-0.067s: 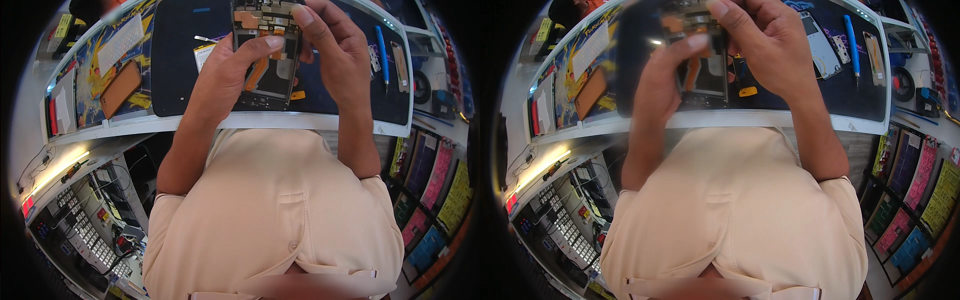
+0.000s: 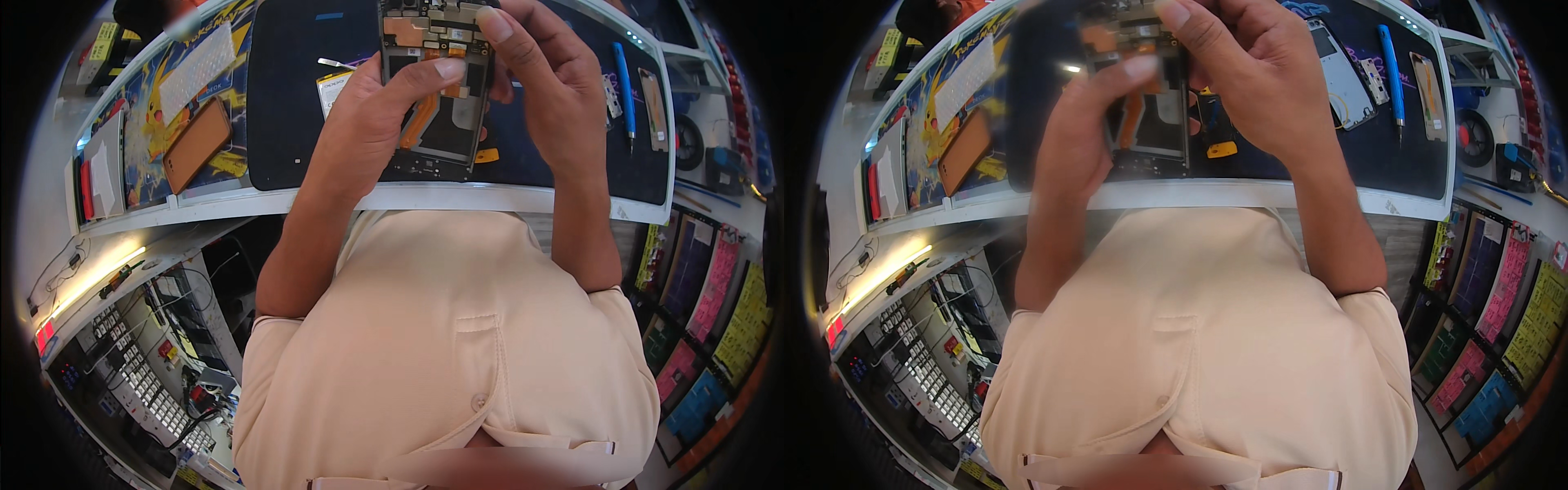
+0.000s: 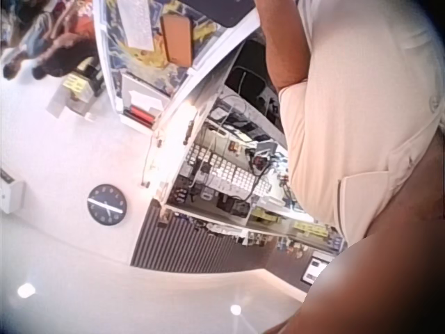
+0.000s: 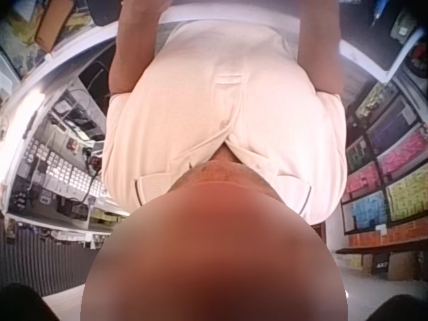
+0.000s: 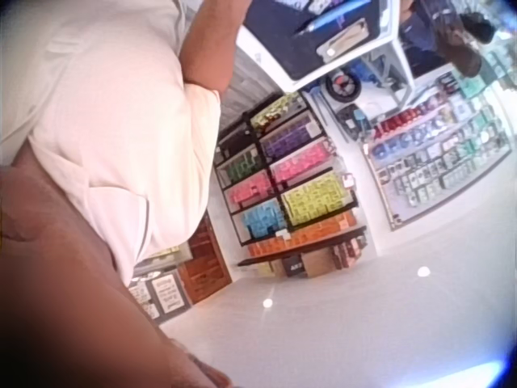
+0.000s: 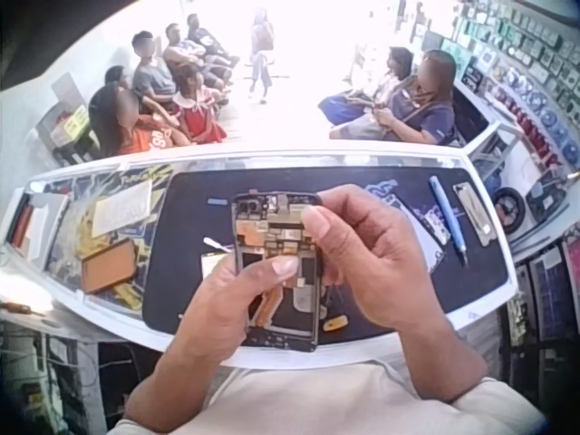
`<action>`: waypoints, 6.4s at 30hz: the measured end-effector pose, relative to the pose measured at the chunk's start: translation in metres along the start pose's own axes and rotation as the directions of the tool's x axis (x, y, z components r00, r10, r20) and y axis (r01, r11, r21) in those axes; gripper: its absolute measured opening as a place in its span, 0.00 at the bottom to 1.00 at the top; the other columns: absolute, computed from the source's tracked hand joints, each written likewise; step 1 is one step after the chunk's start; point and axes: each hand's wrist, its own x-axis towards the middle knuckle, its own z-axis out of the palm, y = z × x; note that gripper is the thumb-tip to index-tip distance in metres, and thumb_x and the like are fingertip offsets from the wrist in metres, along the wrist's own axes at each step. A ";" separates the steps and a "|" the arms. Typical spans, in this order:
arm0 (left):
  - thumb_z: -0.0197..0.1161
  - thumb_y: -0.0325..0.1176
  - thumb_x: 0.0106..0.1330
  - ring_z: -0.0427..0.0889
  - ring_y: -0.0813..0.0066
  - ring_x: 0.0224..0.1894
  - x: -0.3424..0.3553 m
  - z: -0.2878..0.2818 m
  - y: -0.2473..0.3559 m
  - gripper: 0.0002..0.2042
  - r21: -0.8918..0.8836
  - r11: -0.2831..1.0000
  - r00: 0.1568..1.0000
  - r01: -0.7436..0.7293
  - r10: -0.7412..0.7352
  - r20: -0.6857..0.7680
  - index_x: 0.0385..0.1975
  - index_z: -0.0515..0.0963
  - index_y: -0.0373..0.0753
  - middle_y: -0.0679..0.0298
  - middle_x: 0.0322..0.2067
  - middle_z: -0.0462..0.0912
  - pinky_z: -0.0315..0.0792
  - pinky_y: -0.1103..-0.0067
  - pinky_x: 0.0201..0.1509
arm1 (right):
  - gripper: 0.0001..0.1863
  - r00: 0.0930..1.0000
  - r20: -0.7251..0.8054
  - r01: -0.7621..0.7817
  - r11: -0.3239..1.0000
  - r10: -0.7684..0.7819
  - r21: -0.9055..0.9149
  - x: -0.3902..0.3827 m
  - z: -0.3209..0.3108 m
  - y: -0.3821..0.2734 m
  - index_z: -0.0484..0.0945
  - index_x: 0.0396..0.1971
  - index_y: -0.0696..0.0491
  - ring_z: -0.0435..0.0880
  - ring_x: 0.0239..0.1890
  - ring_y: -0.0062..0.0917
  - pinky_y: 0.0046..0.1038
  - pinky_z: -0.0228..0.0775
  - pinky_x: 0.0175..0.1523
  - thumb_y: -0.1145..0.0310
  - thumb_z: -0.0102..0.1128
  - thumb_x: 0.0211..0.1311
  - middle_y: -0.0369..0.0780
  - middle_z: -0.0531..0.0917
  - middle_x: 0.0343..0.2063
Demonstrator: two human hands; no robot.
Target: The person disassembles a smartphone, removes the back cover, and detaches internal ribbon cables. They then place a new battery into the chassis, reconnect the cables, and use a heat gun and screwdriver to reassemble the device.
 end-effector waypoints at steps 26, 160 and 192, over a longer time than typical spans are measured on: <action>0.68 0.52 0.64 0.83 0.78 0.32 0.000 -0.010 0.019 0.20 0.427 0.904 0.999 -0.028 0.033 -0.003 0.42 0.85 0.39 0.63 0.33 0.87 0.74 0.82 0.40 | 0.24 0.904 0.424 -0.023 0.998 0.049 -0.066 0.020 -0.014 -0.032 0.68 0.61 0.64 0.82 0.47 0.15 0.19 0.79 0.51 0.73 0.66 0.72 0.40 0.83 0.48; 0.71 0.35 0.70 0.79 0.84 0.43 0.013 -0.015 0.046 0.16 0.170 0.984 0.971 0.047 -0.085 0.224 0.54 0.81 0.35 0.68 0.43 0.85 0.74 0.83 0.50 | 0.25 0.991 0.131 0.031 0.994 -0.017 -0.106 -0.012 0.006 -0.023 0.68 0.64 0.64 0.82 0.41 0.12 0.12 0.76 0.38 0.70 0.63 0.74 0.41 0.82 0.49; 0.68 0.38 0.72 0.83 0.83 0.42 -0.008 -0.004 0.009 0.15 0.094 0.952 0.931 -0.290 0.304 -0.202 0.52 0.80 0.37 0.65 0.40 0.87 0.77 0.81 0.48 | 0.15 0.970 0.230 0.053 0.992 -0.079 0.114 -0.013 0.013 0.011 0.75 0.56 0.59 0.81 0.47 0.13 0.19 0.75 0.50 0.74 0.63 0.74 0.35 0.83 0.45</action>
